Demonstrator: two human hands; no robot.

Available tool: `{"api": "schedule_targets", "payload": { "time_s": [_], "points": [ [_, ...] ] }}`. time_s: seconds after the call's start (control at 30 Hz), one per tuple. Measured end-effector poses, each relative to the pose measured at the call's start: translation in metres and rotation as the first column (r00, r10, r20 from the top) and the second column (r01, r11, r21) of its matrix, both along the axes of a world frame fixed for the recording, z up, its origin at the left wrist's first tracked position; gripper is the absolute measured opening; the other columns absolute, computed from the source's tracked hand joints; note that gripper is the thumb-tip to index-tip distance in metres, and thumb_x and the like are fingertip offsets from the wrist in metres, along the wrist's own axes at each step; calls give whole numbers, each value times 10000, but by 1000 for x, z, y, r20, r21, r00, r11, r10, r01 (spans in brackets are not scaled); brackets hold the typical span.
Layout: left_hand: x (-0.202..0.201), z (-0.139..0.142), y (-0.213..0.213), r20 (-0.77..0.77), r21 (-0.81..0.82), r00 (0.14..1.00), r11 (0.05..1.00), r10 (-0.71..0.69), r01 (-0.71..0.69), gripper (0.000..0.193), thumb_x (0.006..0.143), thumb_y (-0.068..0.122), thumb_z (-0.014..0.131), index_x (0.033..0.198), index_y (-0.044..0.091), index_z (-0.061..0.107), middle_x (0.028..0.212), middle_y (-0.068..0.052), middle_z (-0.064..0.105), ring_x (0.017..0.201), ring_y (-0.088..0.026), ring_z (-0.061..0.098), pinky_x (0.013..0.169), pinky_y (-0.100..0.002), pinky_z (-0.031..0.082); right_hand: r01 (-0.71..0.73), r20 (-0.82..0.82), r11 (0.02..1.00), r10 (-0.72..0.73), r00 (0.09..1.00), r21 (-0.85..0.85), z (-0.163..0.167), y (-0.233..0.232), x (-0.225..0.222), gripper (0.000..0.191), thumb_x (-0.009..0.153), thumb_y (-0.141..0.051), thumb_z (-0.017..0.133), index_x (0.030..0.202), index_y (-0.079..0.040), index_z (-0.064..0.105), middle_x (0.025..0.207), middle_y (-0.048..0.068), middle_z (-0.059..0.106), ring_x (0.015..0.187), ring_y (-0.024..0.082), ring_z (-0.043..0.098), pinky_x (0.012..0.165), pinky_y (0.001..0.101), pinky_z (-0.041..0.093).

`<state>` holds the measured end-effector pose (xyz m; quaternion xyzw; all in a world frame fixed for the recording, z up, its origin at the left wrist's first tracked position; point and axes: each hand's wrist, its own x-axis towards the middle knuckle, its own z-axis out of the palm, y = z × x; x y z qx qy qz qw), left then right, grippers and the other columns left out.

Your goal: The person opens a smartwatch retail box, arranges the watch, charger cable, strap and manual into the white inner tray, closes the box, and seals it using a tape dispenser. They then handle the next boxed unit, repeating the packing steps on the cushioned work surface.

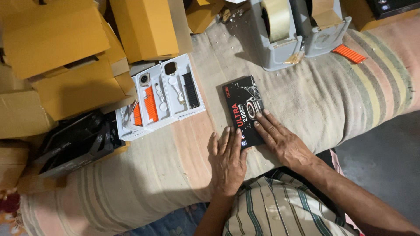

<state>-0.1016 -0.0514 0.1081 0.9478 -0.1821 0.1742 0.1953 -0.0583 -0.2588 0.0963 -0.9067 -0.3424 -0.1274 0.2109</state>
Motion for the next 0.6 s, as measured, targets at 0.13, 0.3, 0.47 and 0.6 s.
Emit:
{"api": "schedule_targets", "payload": {
  "time_s": [0.13,0.3,0.47,0.6],
  "points": [
    [-2,2,0,6,-4,1000,1000,17,-17,572,951,217,702,1443,-27,542,1432,-187,616,1452,-310,476,1263,-546,237,-13,-26,998,14,1000,61,6,-4,-2,676,840,-226,716,1415,61,505,1536,247,446,1463,413,386,1147,441,409],
    [0,5,-1,15,-66,1000,998,10,-9,616,911,298,742,1420,-3,568,1377,-179,650,1408,-321,495,1223,-536,242,75,4,975,-78,997,208,5,3,-2,665,787,-311,783,1346,8,613,1462,175,568,1402,356,493,1088,419,479],
    [2,5,-3,-6,-107,999,993,45,-45,601,886,345,763,1378,33,614,1323,-142,696,1368,-292,549,1210,-508,273,69,33,964,-80,996,258,3,4,-2,632,765,-282,821,1295,15,646,1431,173,593,1373,361,538,1066,422,512],
    [2,1,0,-1,-114,999,993,39,-39,575,915,317,761,1389,23,623,1343,-152,684,1373,-283,561,1220,-492,282,19,28,972,-26,999,234,8,-3,-2,545,785,-221,815,1254,9,661,1436,180,594,1372,365,545,1054,415,523]
  ]
}}
